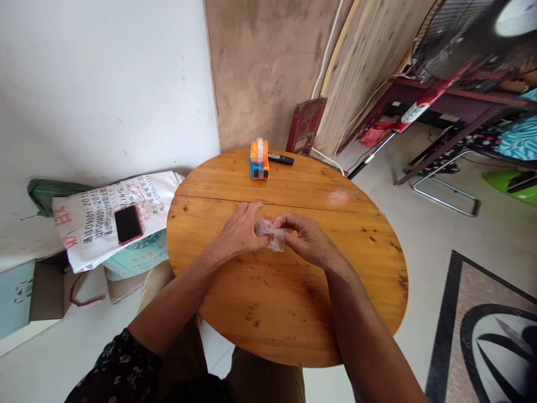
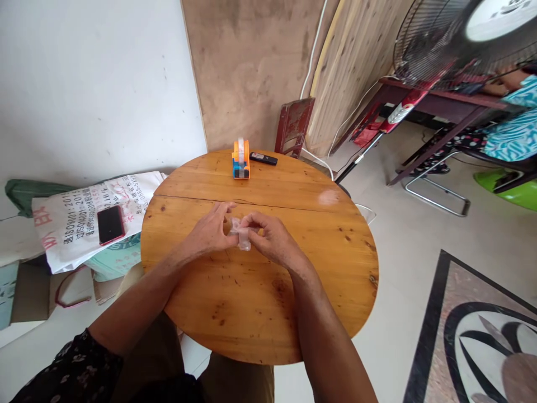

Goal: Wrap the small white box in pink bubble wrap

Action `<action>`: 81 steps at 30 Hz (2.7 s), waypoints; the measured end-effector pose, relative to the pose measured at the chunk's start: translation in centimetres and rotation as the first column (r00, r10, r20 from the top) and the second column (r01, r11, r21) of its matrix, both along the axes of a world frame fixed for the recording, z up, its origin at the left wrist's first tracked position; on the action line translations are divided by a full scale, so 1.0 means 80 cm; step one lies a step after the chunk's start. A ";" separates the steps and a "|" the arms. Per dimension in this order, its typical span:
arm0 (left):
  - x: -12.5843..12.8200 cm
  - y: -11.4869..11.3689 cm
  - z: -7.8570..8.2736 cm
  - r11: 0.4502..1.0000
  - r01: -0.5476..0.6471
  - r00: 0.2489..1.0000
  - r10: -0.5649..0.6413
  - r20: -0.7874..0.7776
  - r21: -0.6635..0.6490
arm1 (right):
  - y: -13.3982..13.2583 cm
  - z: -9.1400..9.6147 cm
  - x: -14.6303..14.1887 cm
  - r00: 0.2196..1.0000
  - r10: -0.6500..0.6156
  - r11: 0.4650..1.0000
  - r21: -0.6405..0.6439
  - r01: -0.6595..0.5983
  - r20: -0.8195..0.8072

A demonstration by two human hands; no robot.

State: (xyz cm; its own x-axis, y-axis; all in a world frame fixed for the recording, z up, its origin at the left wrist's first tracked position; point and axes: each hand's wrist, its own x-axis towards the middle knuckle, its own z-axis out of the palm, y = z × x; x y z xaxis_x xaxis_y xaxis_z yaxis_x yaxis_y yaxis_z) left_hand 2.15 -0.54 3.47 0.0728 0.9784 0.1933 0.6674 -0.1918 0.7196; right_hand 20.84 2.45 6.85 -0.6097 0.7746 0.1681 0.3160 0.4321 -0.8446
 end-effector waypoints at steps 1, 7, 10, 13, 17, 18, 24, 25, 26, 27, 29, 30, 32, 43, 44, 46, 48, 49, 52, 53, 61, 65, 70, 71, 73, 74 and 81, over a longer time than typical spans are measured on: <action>-0.002 0.000 0.001 0.999 0.036 0.999 -0.036 0.016 0.001 | -0.001 0.001 0.001 1.000 0.019 1.000 0.013 -0.019 0.021; -0.009 0.003 -0.002 0.973 0.221 0.972 -0.225 0.071 0.061 | -0.009 0.004 0.001 0.988 0.085 0.979 0.174 -0.108 0.131; -0.010 0.008 -0.010 0.954 0.279 0.953 -0.289 0.087 0.110 | -0.015 0.004 -0.003 0.983 0.057 0.963 0.249 -0.100 0.176; -0.011 0.013 -0.016 0.940 0.311 0.945 -0.321 0.059 0.139 | -0.020 0.003 -0.007 0.980 0.003 0.947 0.315 -0.067 0.199; -0.011 0.014 -0.015 0.932 0.331 0.939 -0.341 0.050 0.147 | -0.024 -0.002 -0.011 0.964 -0.066 0.919 0.391 -0.041 0.256; -0.011 0.013 -0.014 0.931 0.338 0.936 -0.348 0.053 0.141 | -0.025 -0.002 -0.011 0.959 -0.083 0.915 0.401 -0.035 0.272; -0.009 0.006 -0.006 0.921 0.371 0.921 -0.382 0.080 0.121 | -0.027 0.002 -0.010 0.937 -0.093 0.913 0.404 -0.055 0.336; -0.009 0.005 -0.006 0.919 0.374 0.919 -0.386 0.086 0.127 | -0.028 0.004 -0.009 0.933 -0.089 0.914 0.400 -0.062 0.348; -0.008 0.005 -0.006 0.918 0.375 0.917 -0.388 0.089 0.131 | -0.028 0.004 -0.009 0.929 -0.091 0.914 0.400 -0.066 0.360; -0.008 0.005 -0.006 0.917 0.377 0.916 -0.390 0.092 0.131 | -0.028 0.005 -0.009 0.923 -0.098 0.913 0.403 -0.066 0.373; -0.009 0.005 -0.005 0.915 0.380 0.915 -0.394 0.089 0.134 | -0.028 0.004 -0.010 0.908 -0.116 0.910 0.410 -0.066 0.403; -0.009 0.005 -0.003 0.913 0.386 0.913 -0.398 0.084 0.135 | -0.029 0.004 -0.011 0.900 -0.125 0.908 0.413 -0.066 0.418; -0.012 0.005 0.000 0.903 0.409 0.905 -0.420 0.068 0.135 | -0.029 0.003 -0.011 0.890 -0.135 0.908 0.414 -0.065 0.435; -0.010 0.003 -0.003 0.880 0.465 0.884 -0.454 -0.115 0.101 | -0.028 0.004 -0.009 0.910 -0.146 0.918 0.395 -0.021 0.388; -0.009 0.004 -0.004 0.883 0.458 0.887 -0.448 -0.109 0.103 | -0.028 0.004 -0.009 0.911 -0.147 0.914 0.404 -0.024 0.385; -0.008 0.006 -0.005 0.888 0.448 0.894 -0.441 -0.080 0.107 | -0.027 0.003 -0.008 0.914 -0.140 0.904 0.425 -0.039 0.382; -0.008 0.008 -0.004 0.892 0.438 0.899 -0.438 -0.022 0.110 | -0.027 0.002 -0.008 0.922 -0.120 0.894 0.443 -0.061 0.368; -0.007 0.008 -0.004 0.899 0.424 0.904 -0.428 0.018 0.113 | -0.026 0.002 -0.008 0.929 -0.111 0.891 0.450 -0.065 0.354; -0.007 0.009 -0.003 0.937 0.333 0.926 -0.347 0.152 0.109 | -0.025 0.004 -0.008 0.961 -0.095 0.894 0.447 -0.033 0.260; -0.007 0.009 -0.004 0.949 0.300 0.928 -0.314 0.201 0.098 | -0.024 0.004 -0.008 0.972 -0.097 0.897 0.442 -0.009 0.216; -0.009 0.007 0.000 0.939 0.292 0.831 -0.157 0.534 -0.179 | -0.019 0.005 -0.007 0.993 -0.113 0.952 0.290 0.094 0.047; -0.011 0.008 0.005 0.929 0.287 0.808 -0.102 0.580 -0.236 | -0.015 0.004 -0.001 0.991 -0.030 0.964 0.267 -0.006 0.130; -0.014 0.011 0.002 0.930 0.252 0.784 -0.034 0.620 -0.268 | -0.012 -0.002 -0.003 0.986 -0.060 0.939 0.344 0.003 0.153; -0.015 0.012 0.002 0.924 0.271 0.774 -0.042 0.632 -0.271 | -0.012 -0.003 -0.004 0.988 -0.073 0.938 0.347 0.020 0.138; -0.015 0.013 0.001 0.902 0.330 0.747 -0.071 0.661 -0.277 | -0.011 -0.006 -0.007 0.990 -0.100 0.942 0.330 0.063 0.096; -0.014 0.013 0.001 0.893 0.354 0.738 -0.084 0.669 -0.278 | -0.010 -0.007 -0.008 0.990 -0.118 0.946 0.311 0.089 0.076; -0.012 0.011 0.005 0.832 0.518 0.605 -0.192 0.772 -0.198 | -0.003 -0.014 -0.006 0.970 -0.234 0.958 0.183 0.220 0.063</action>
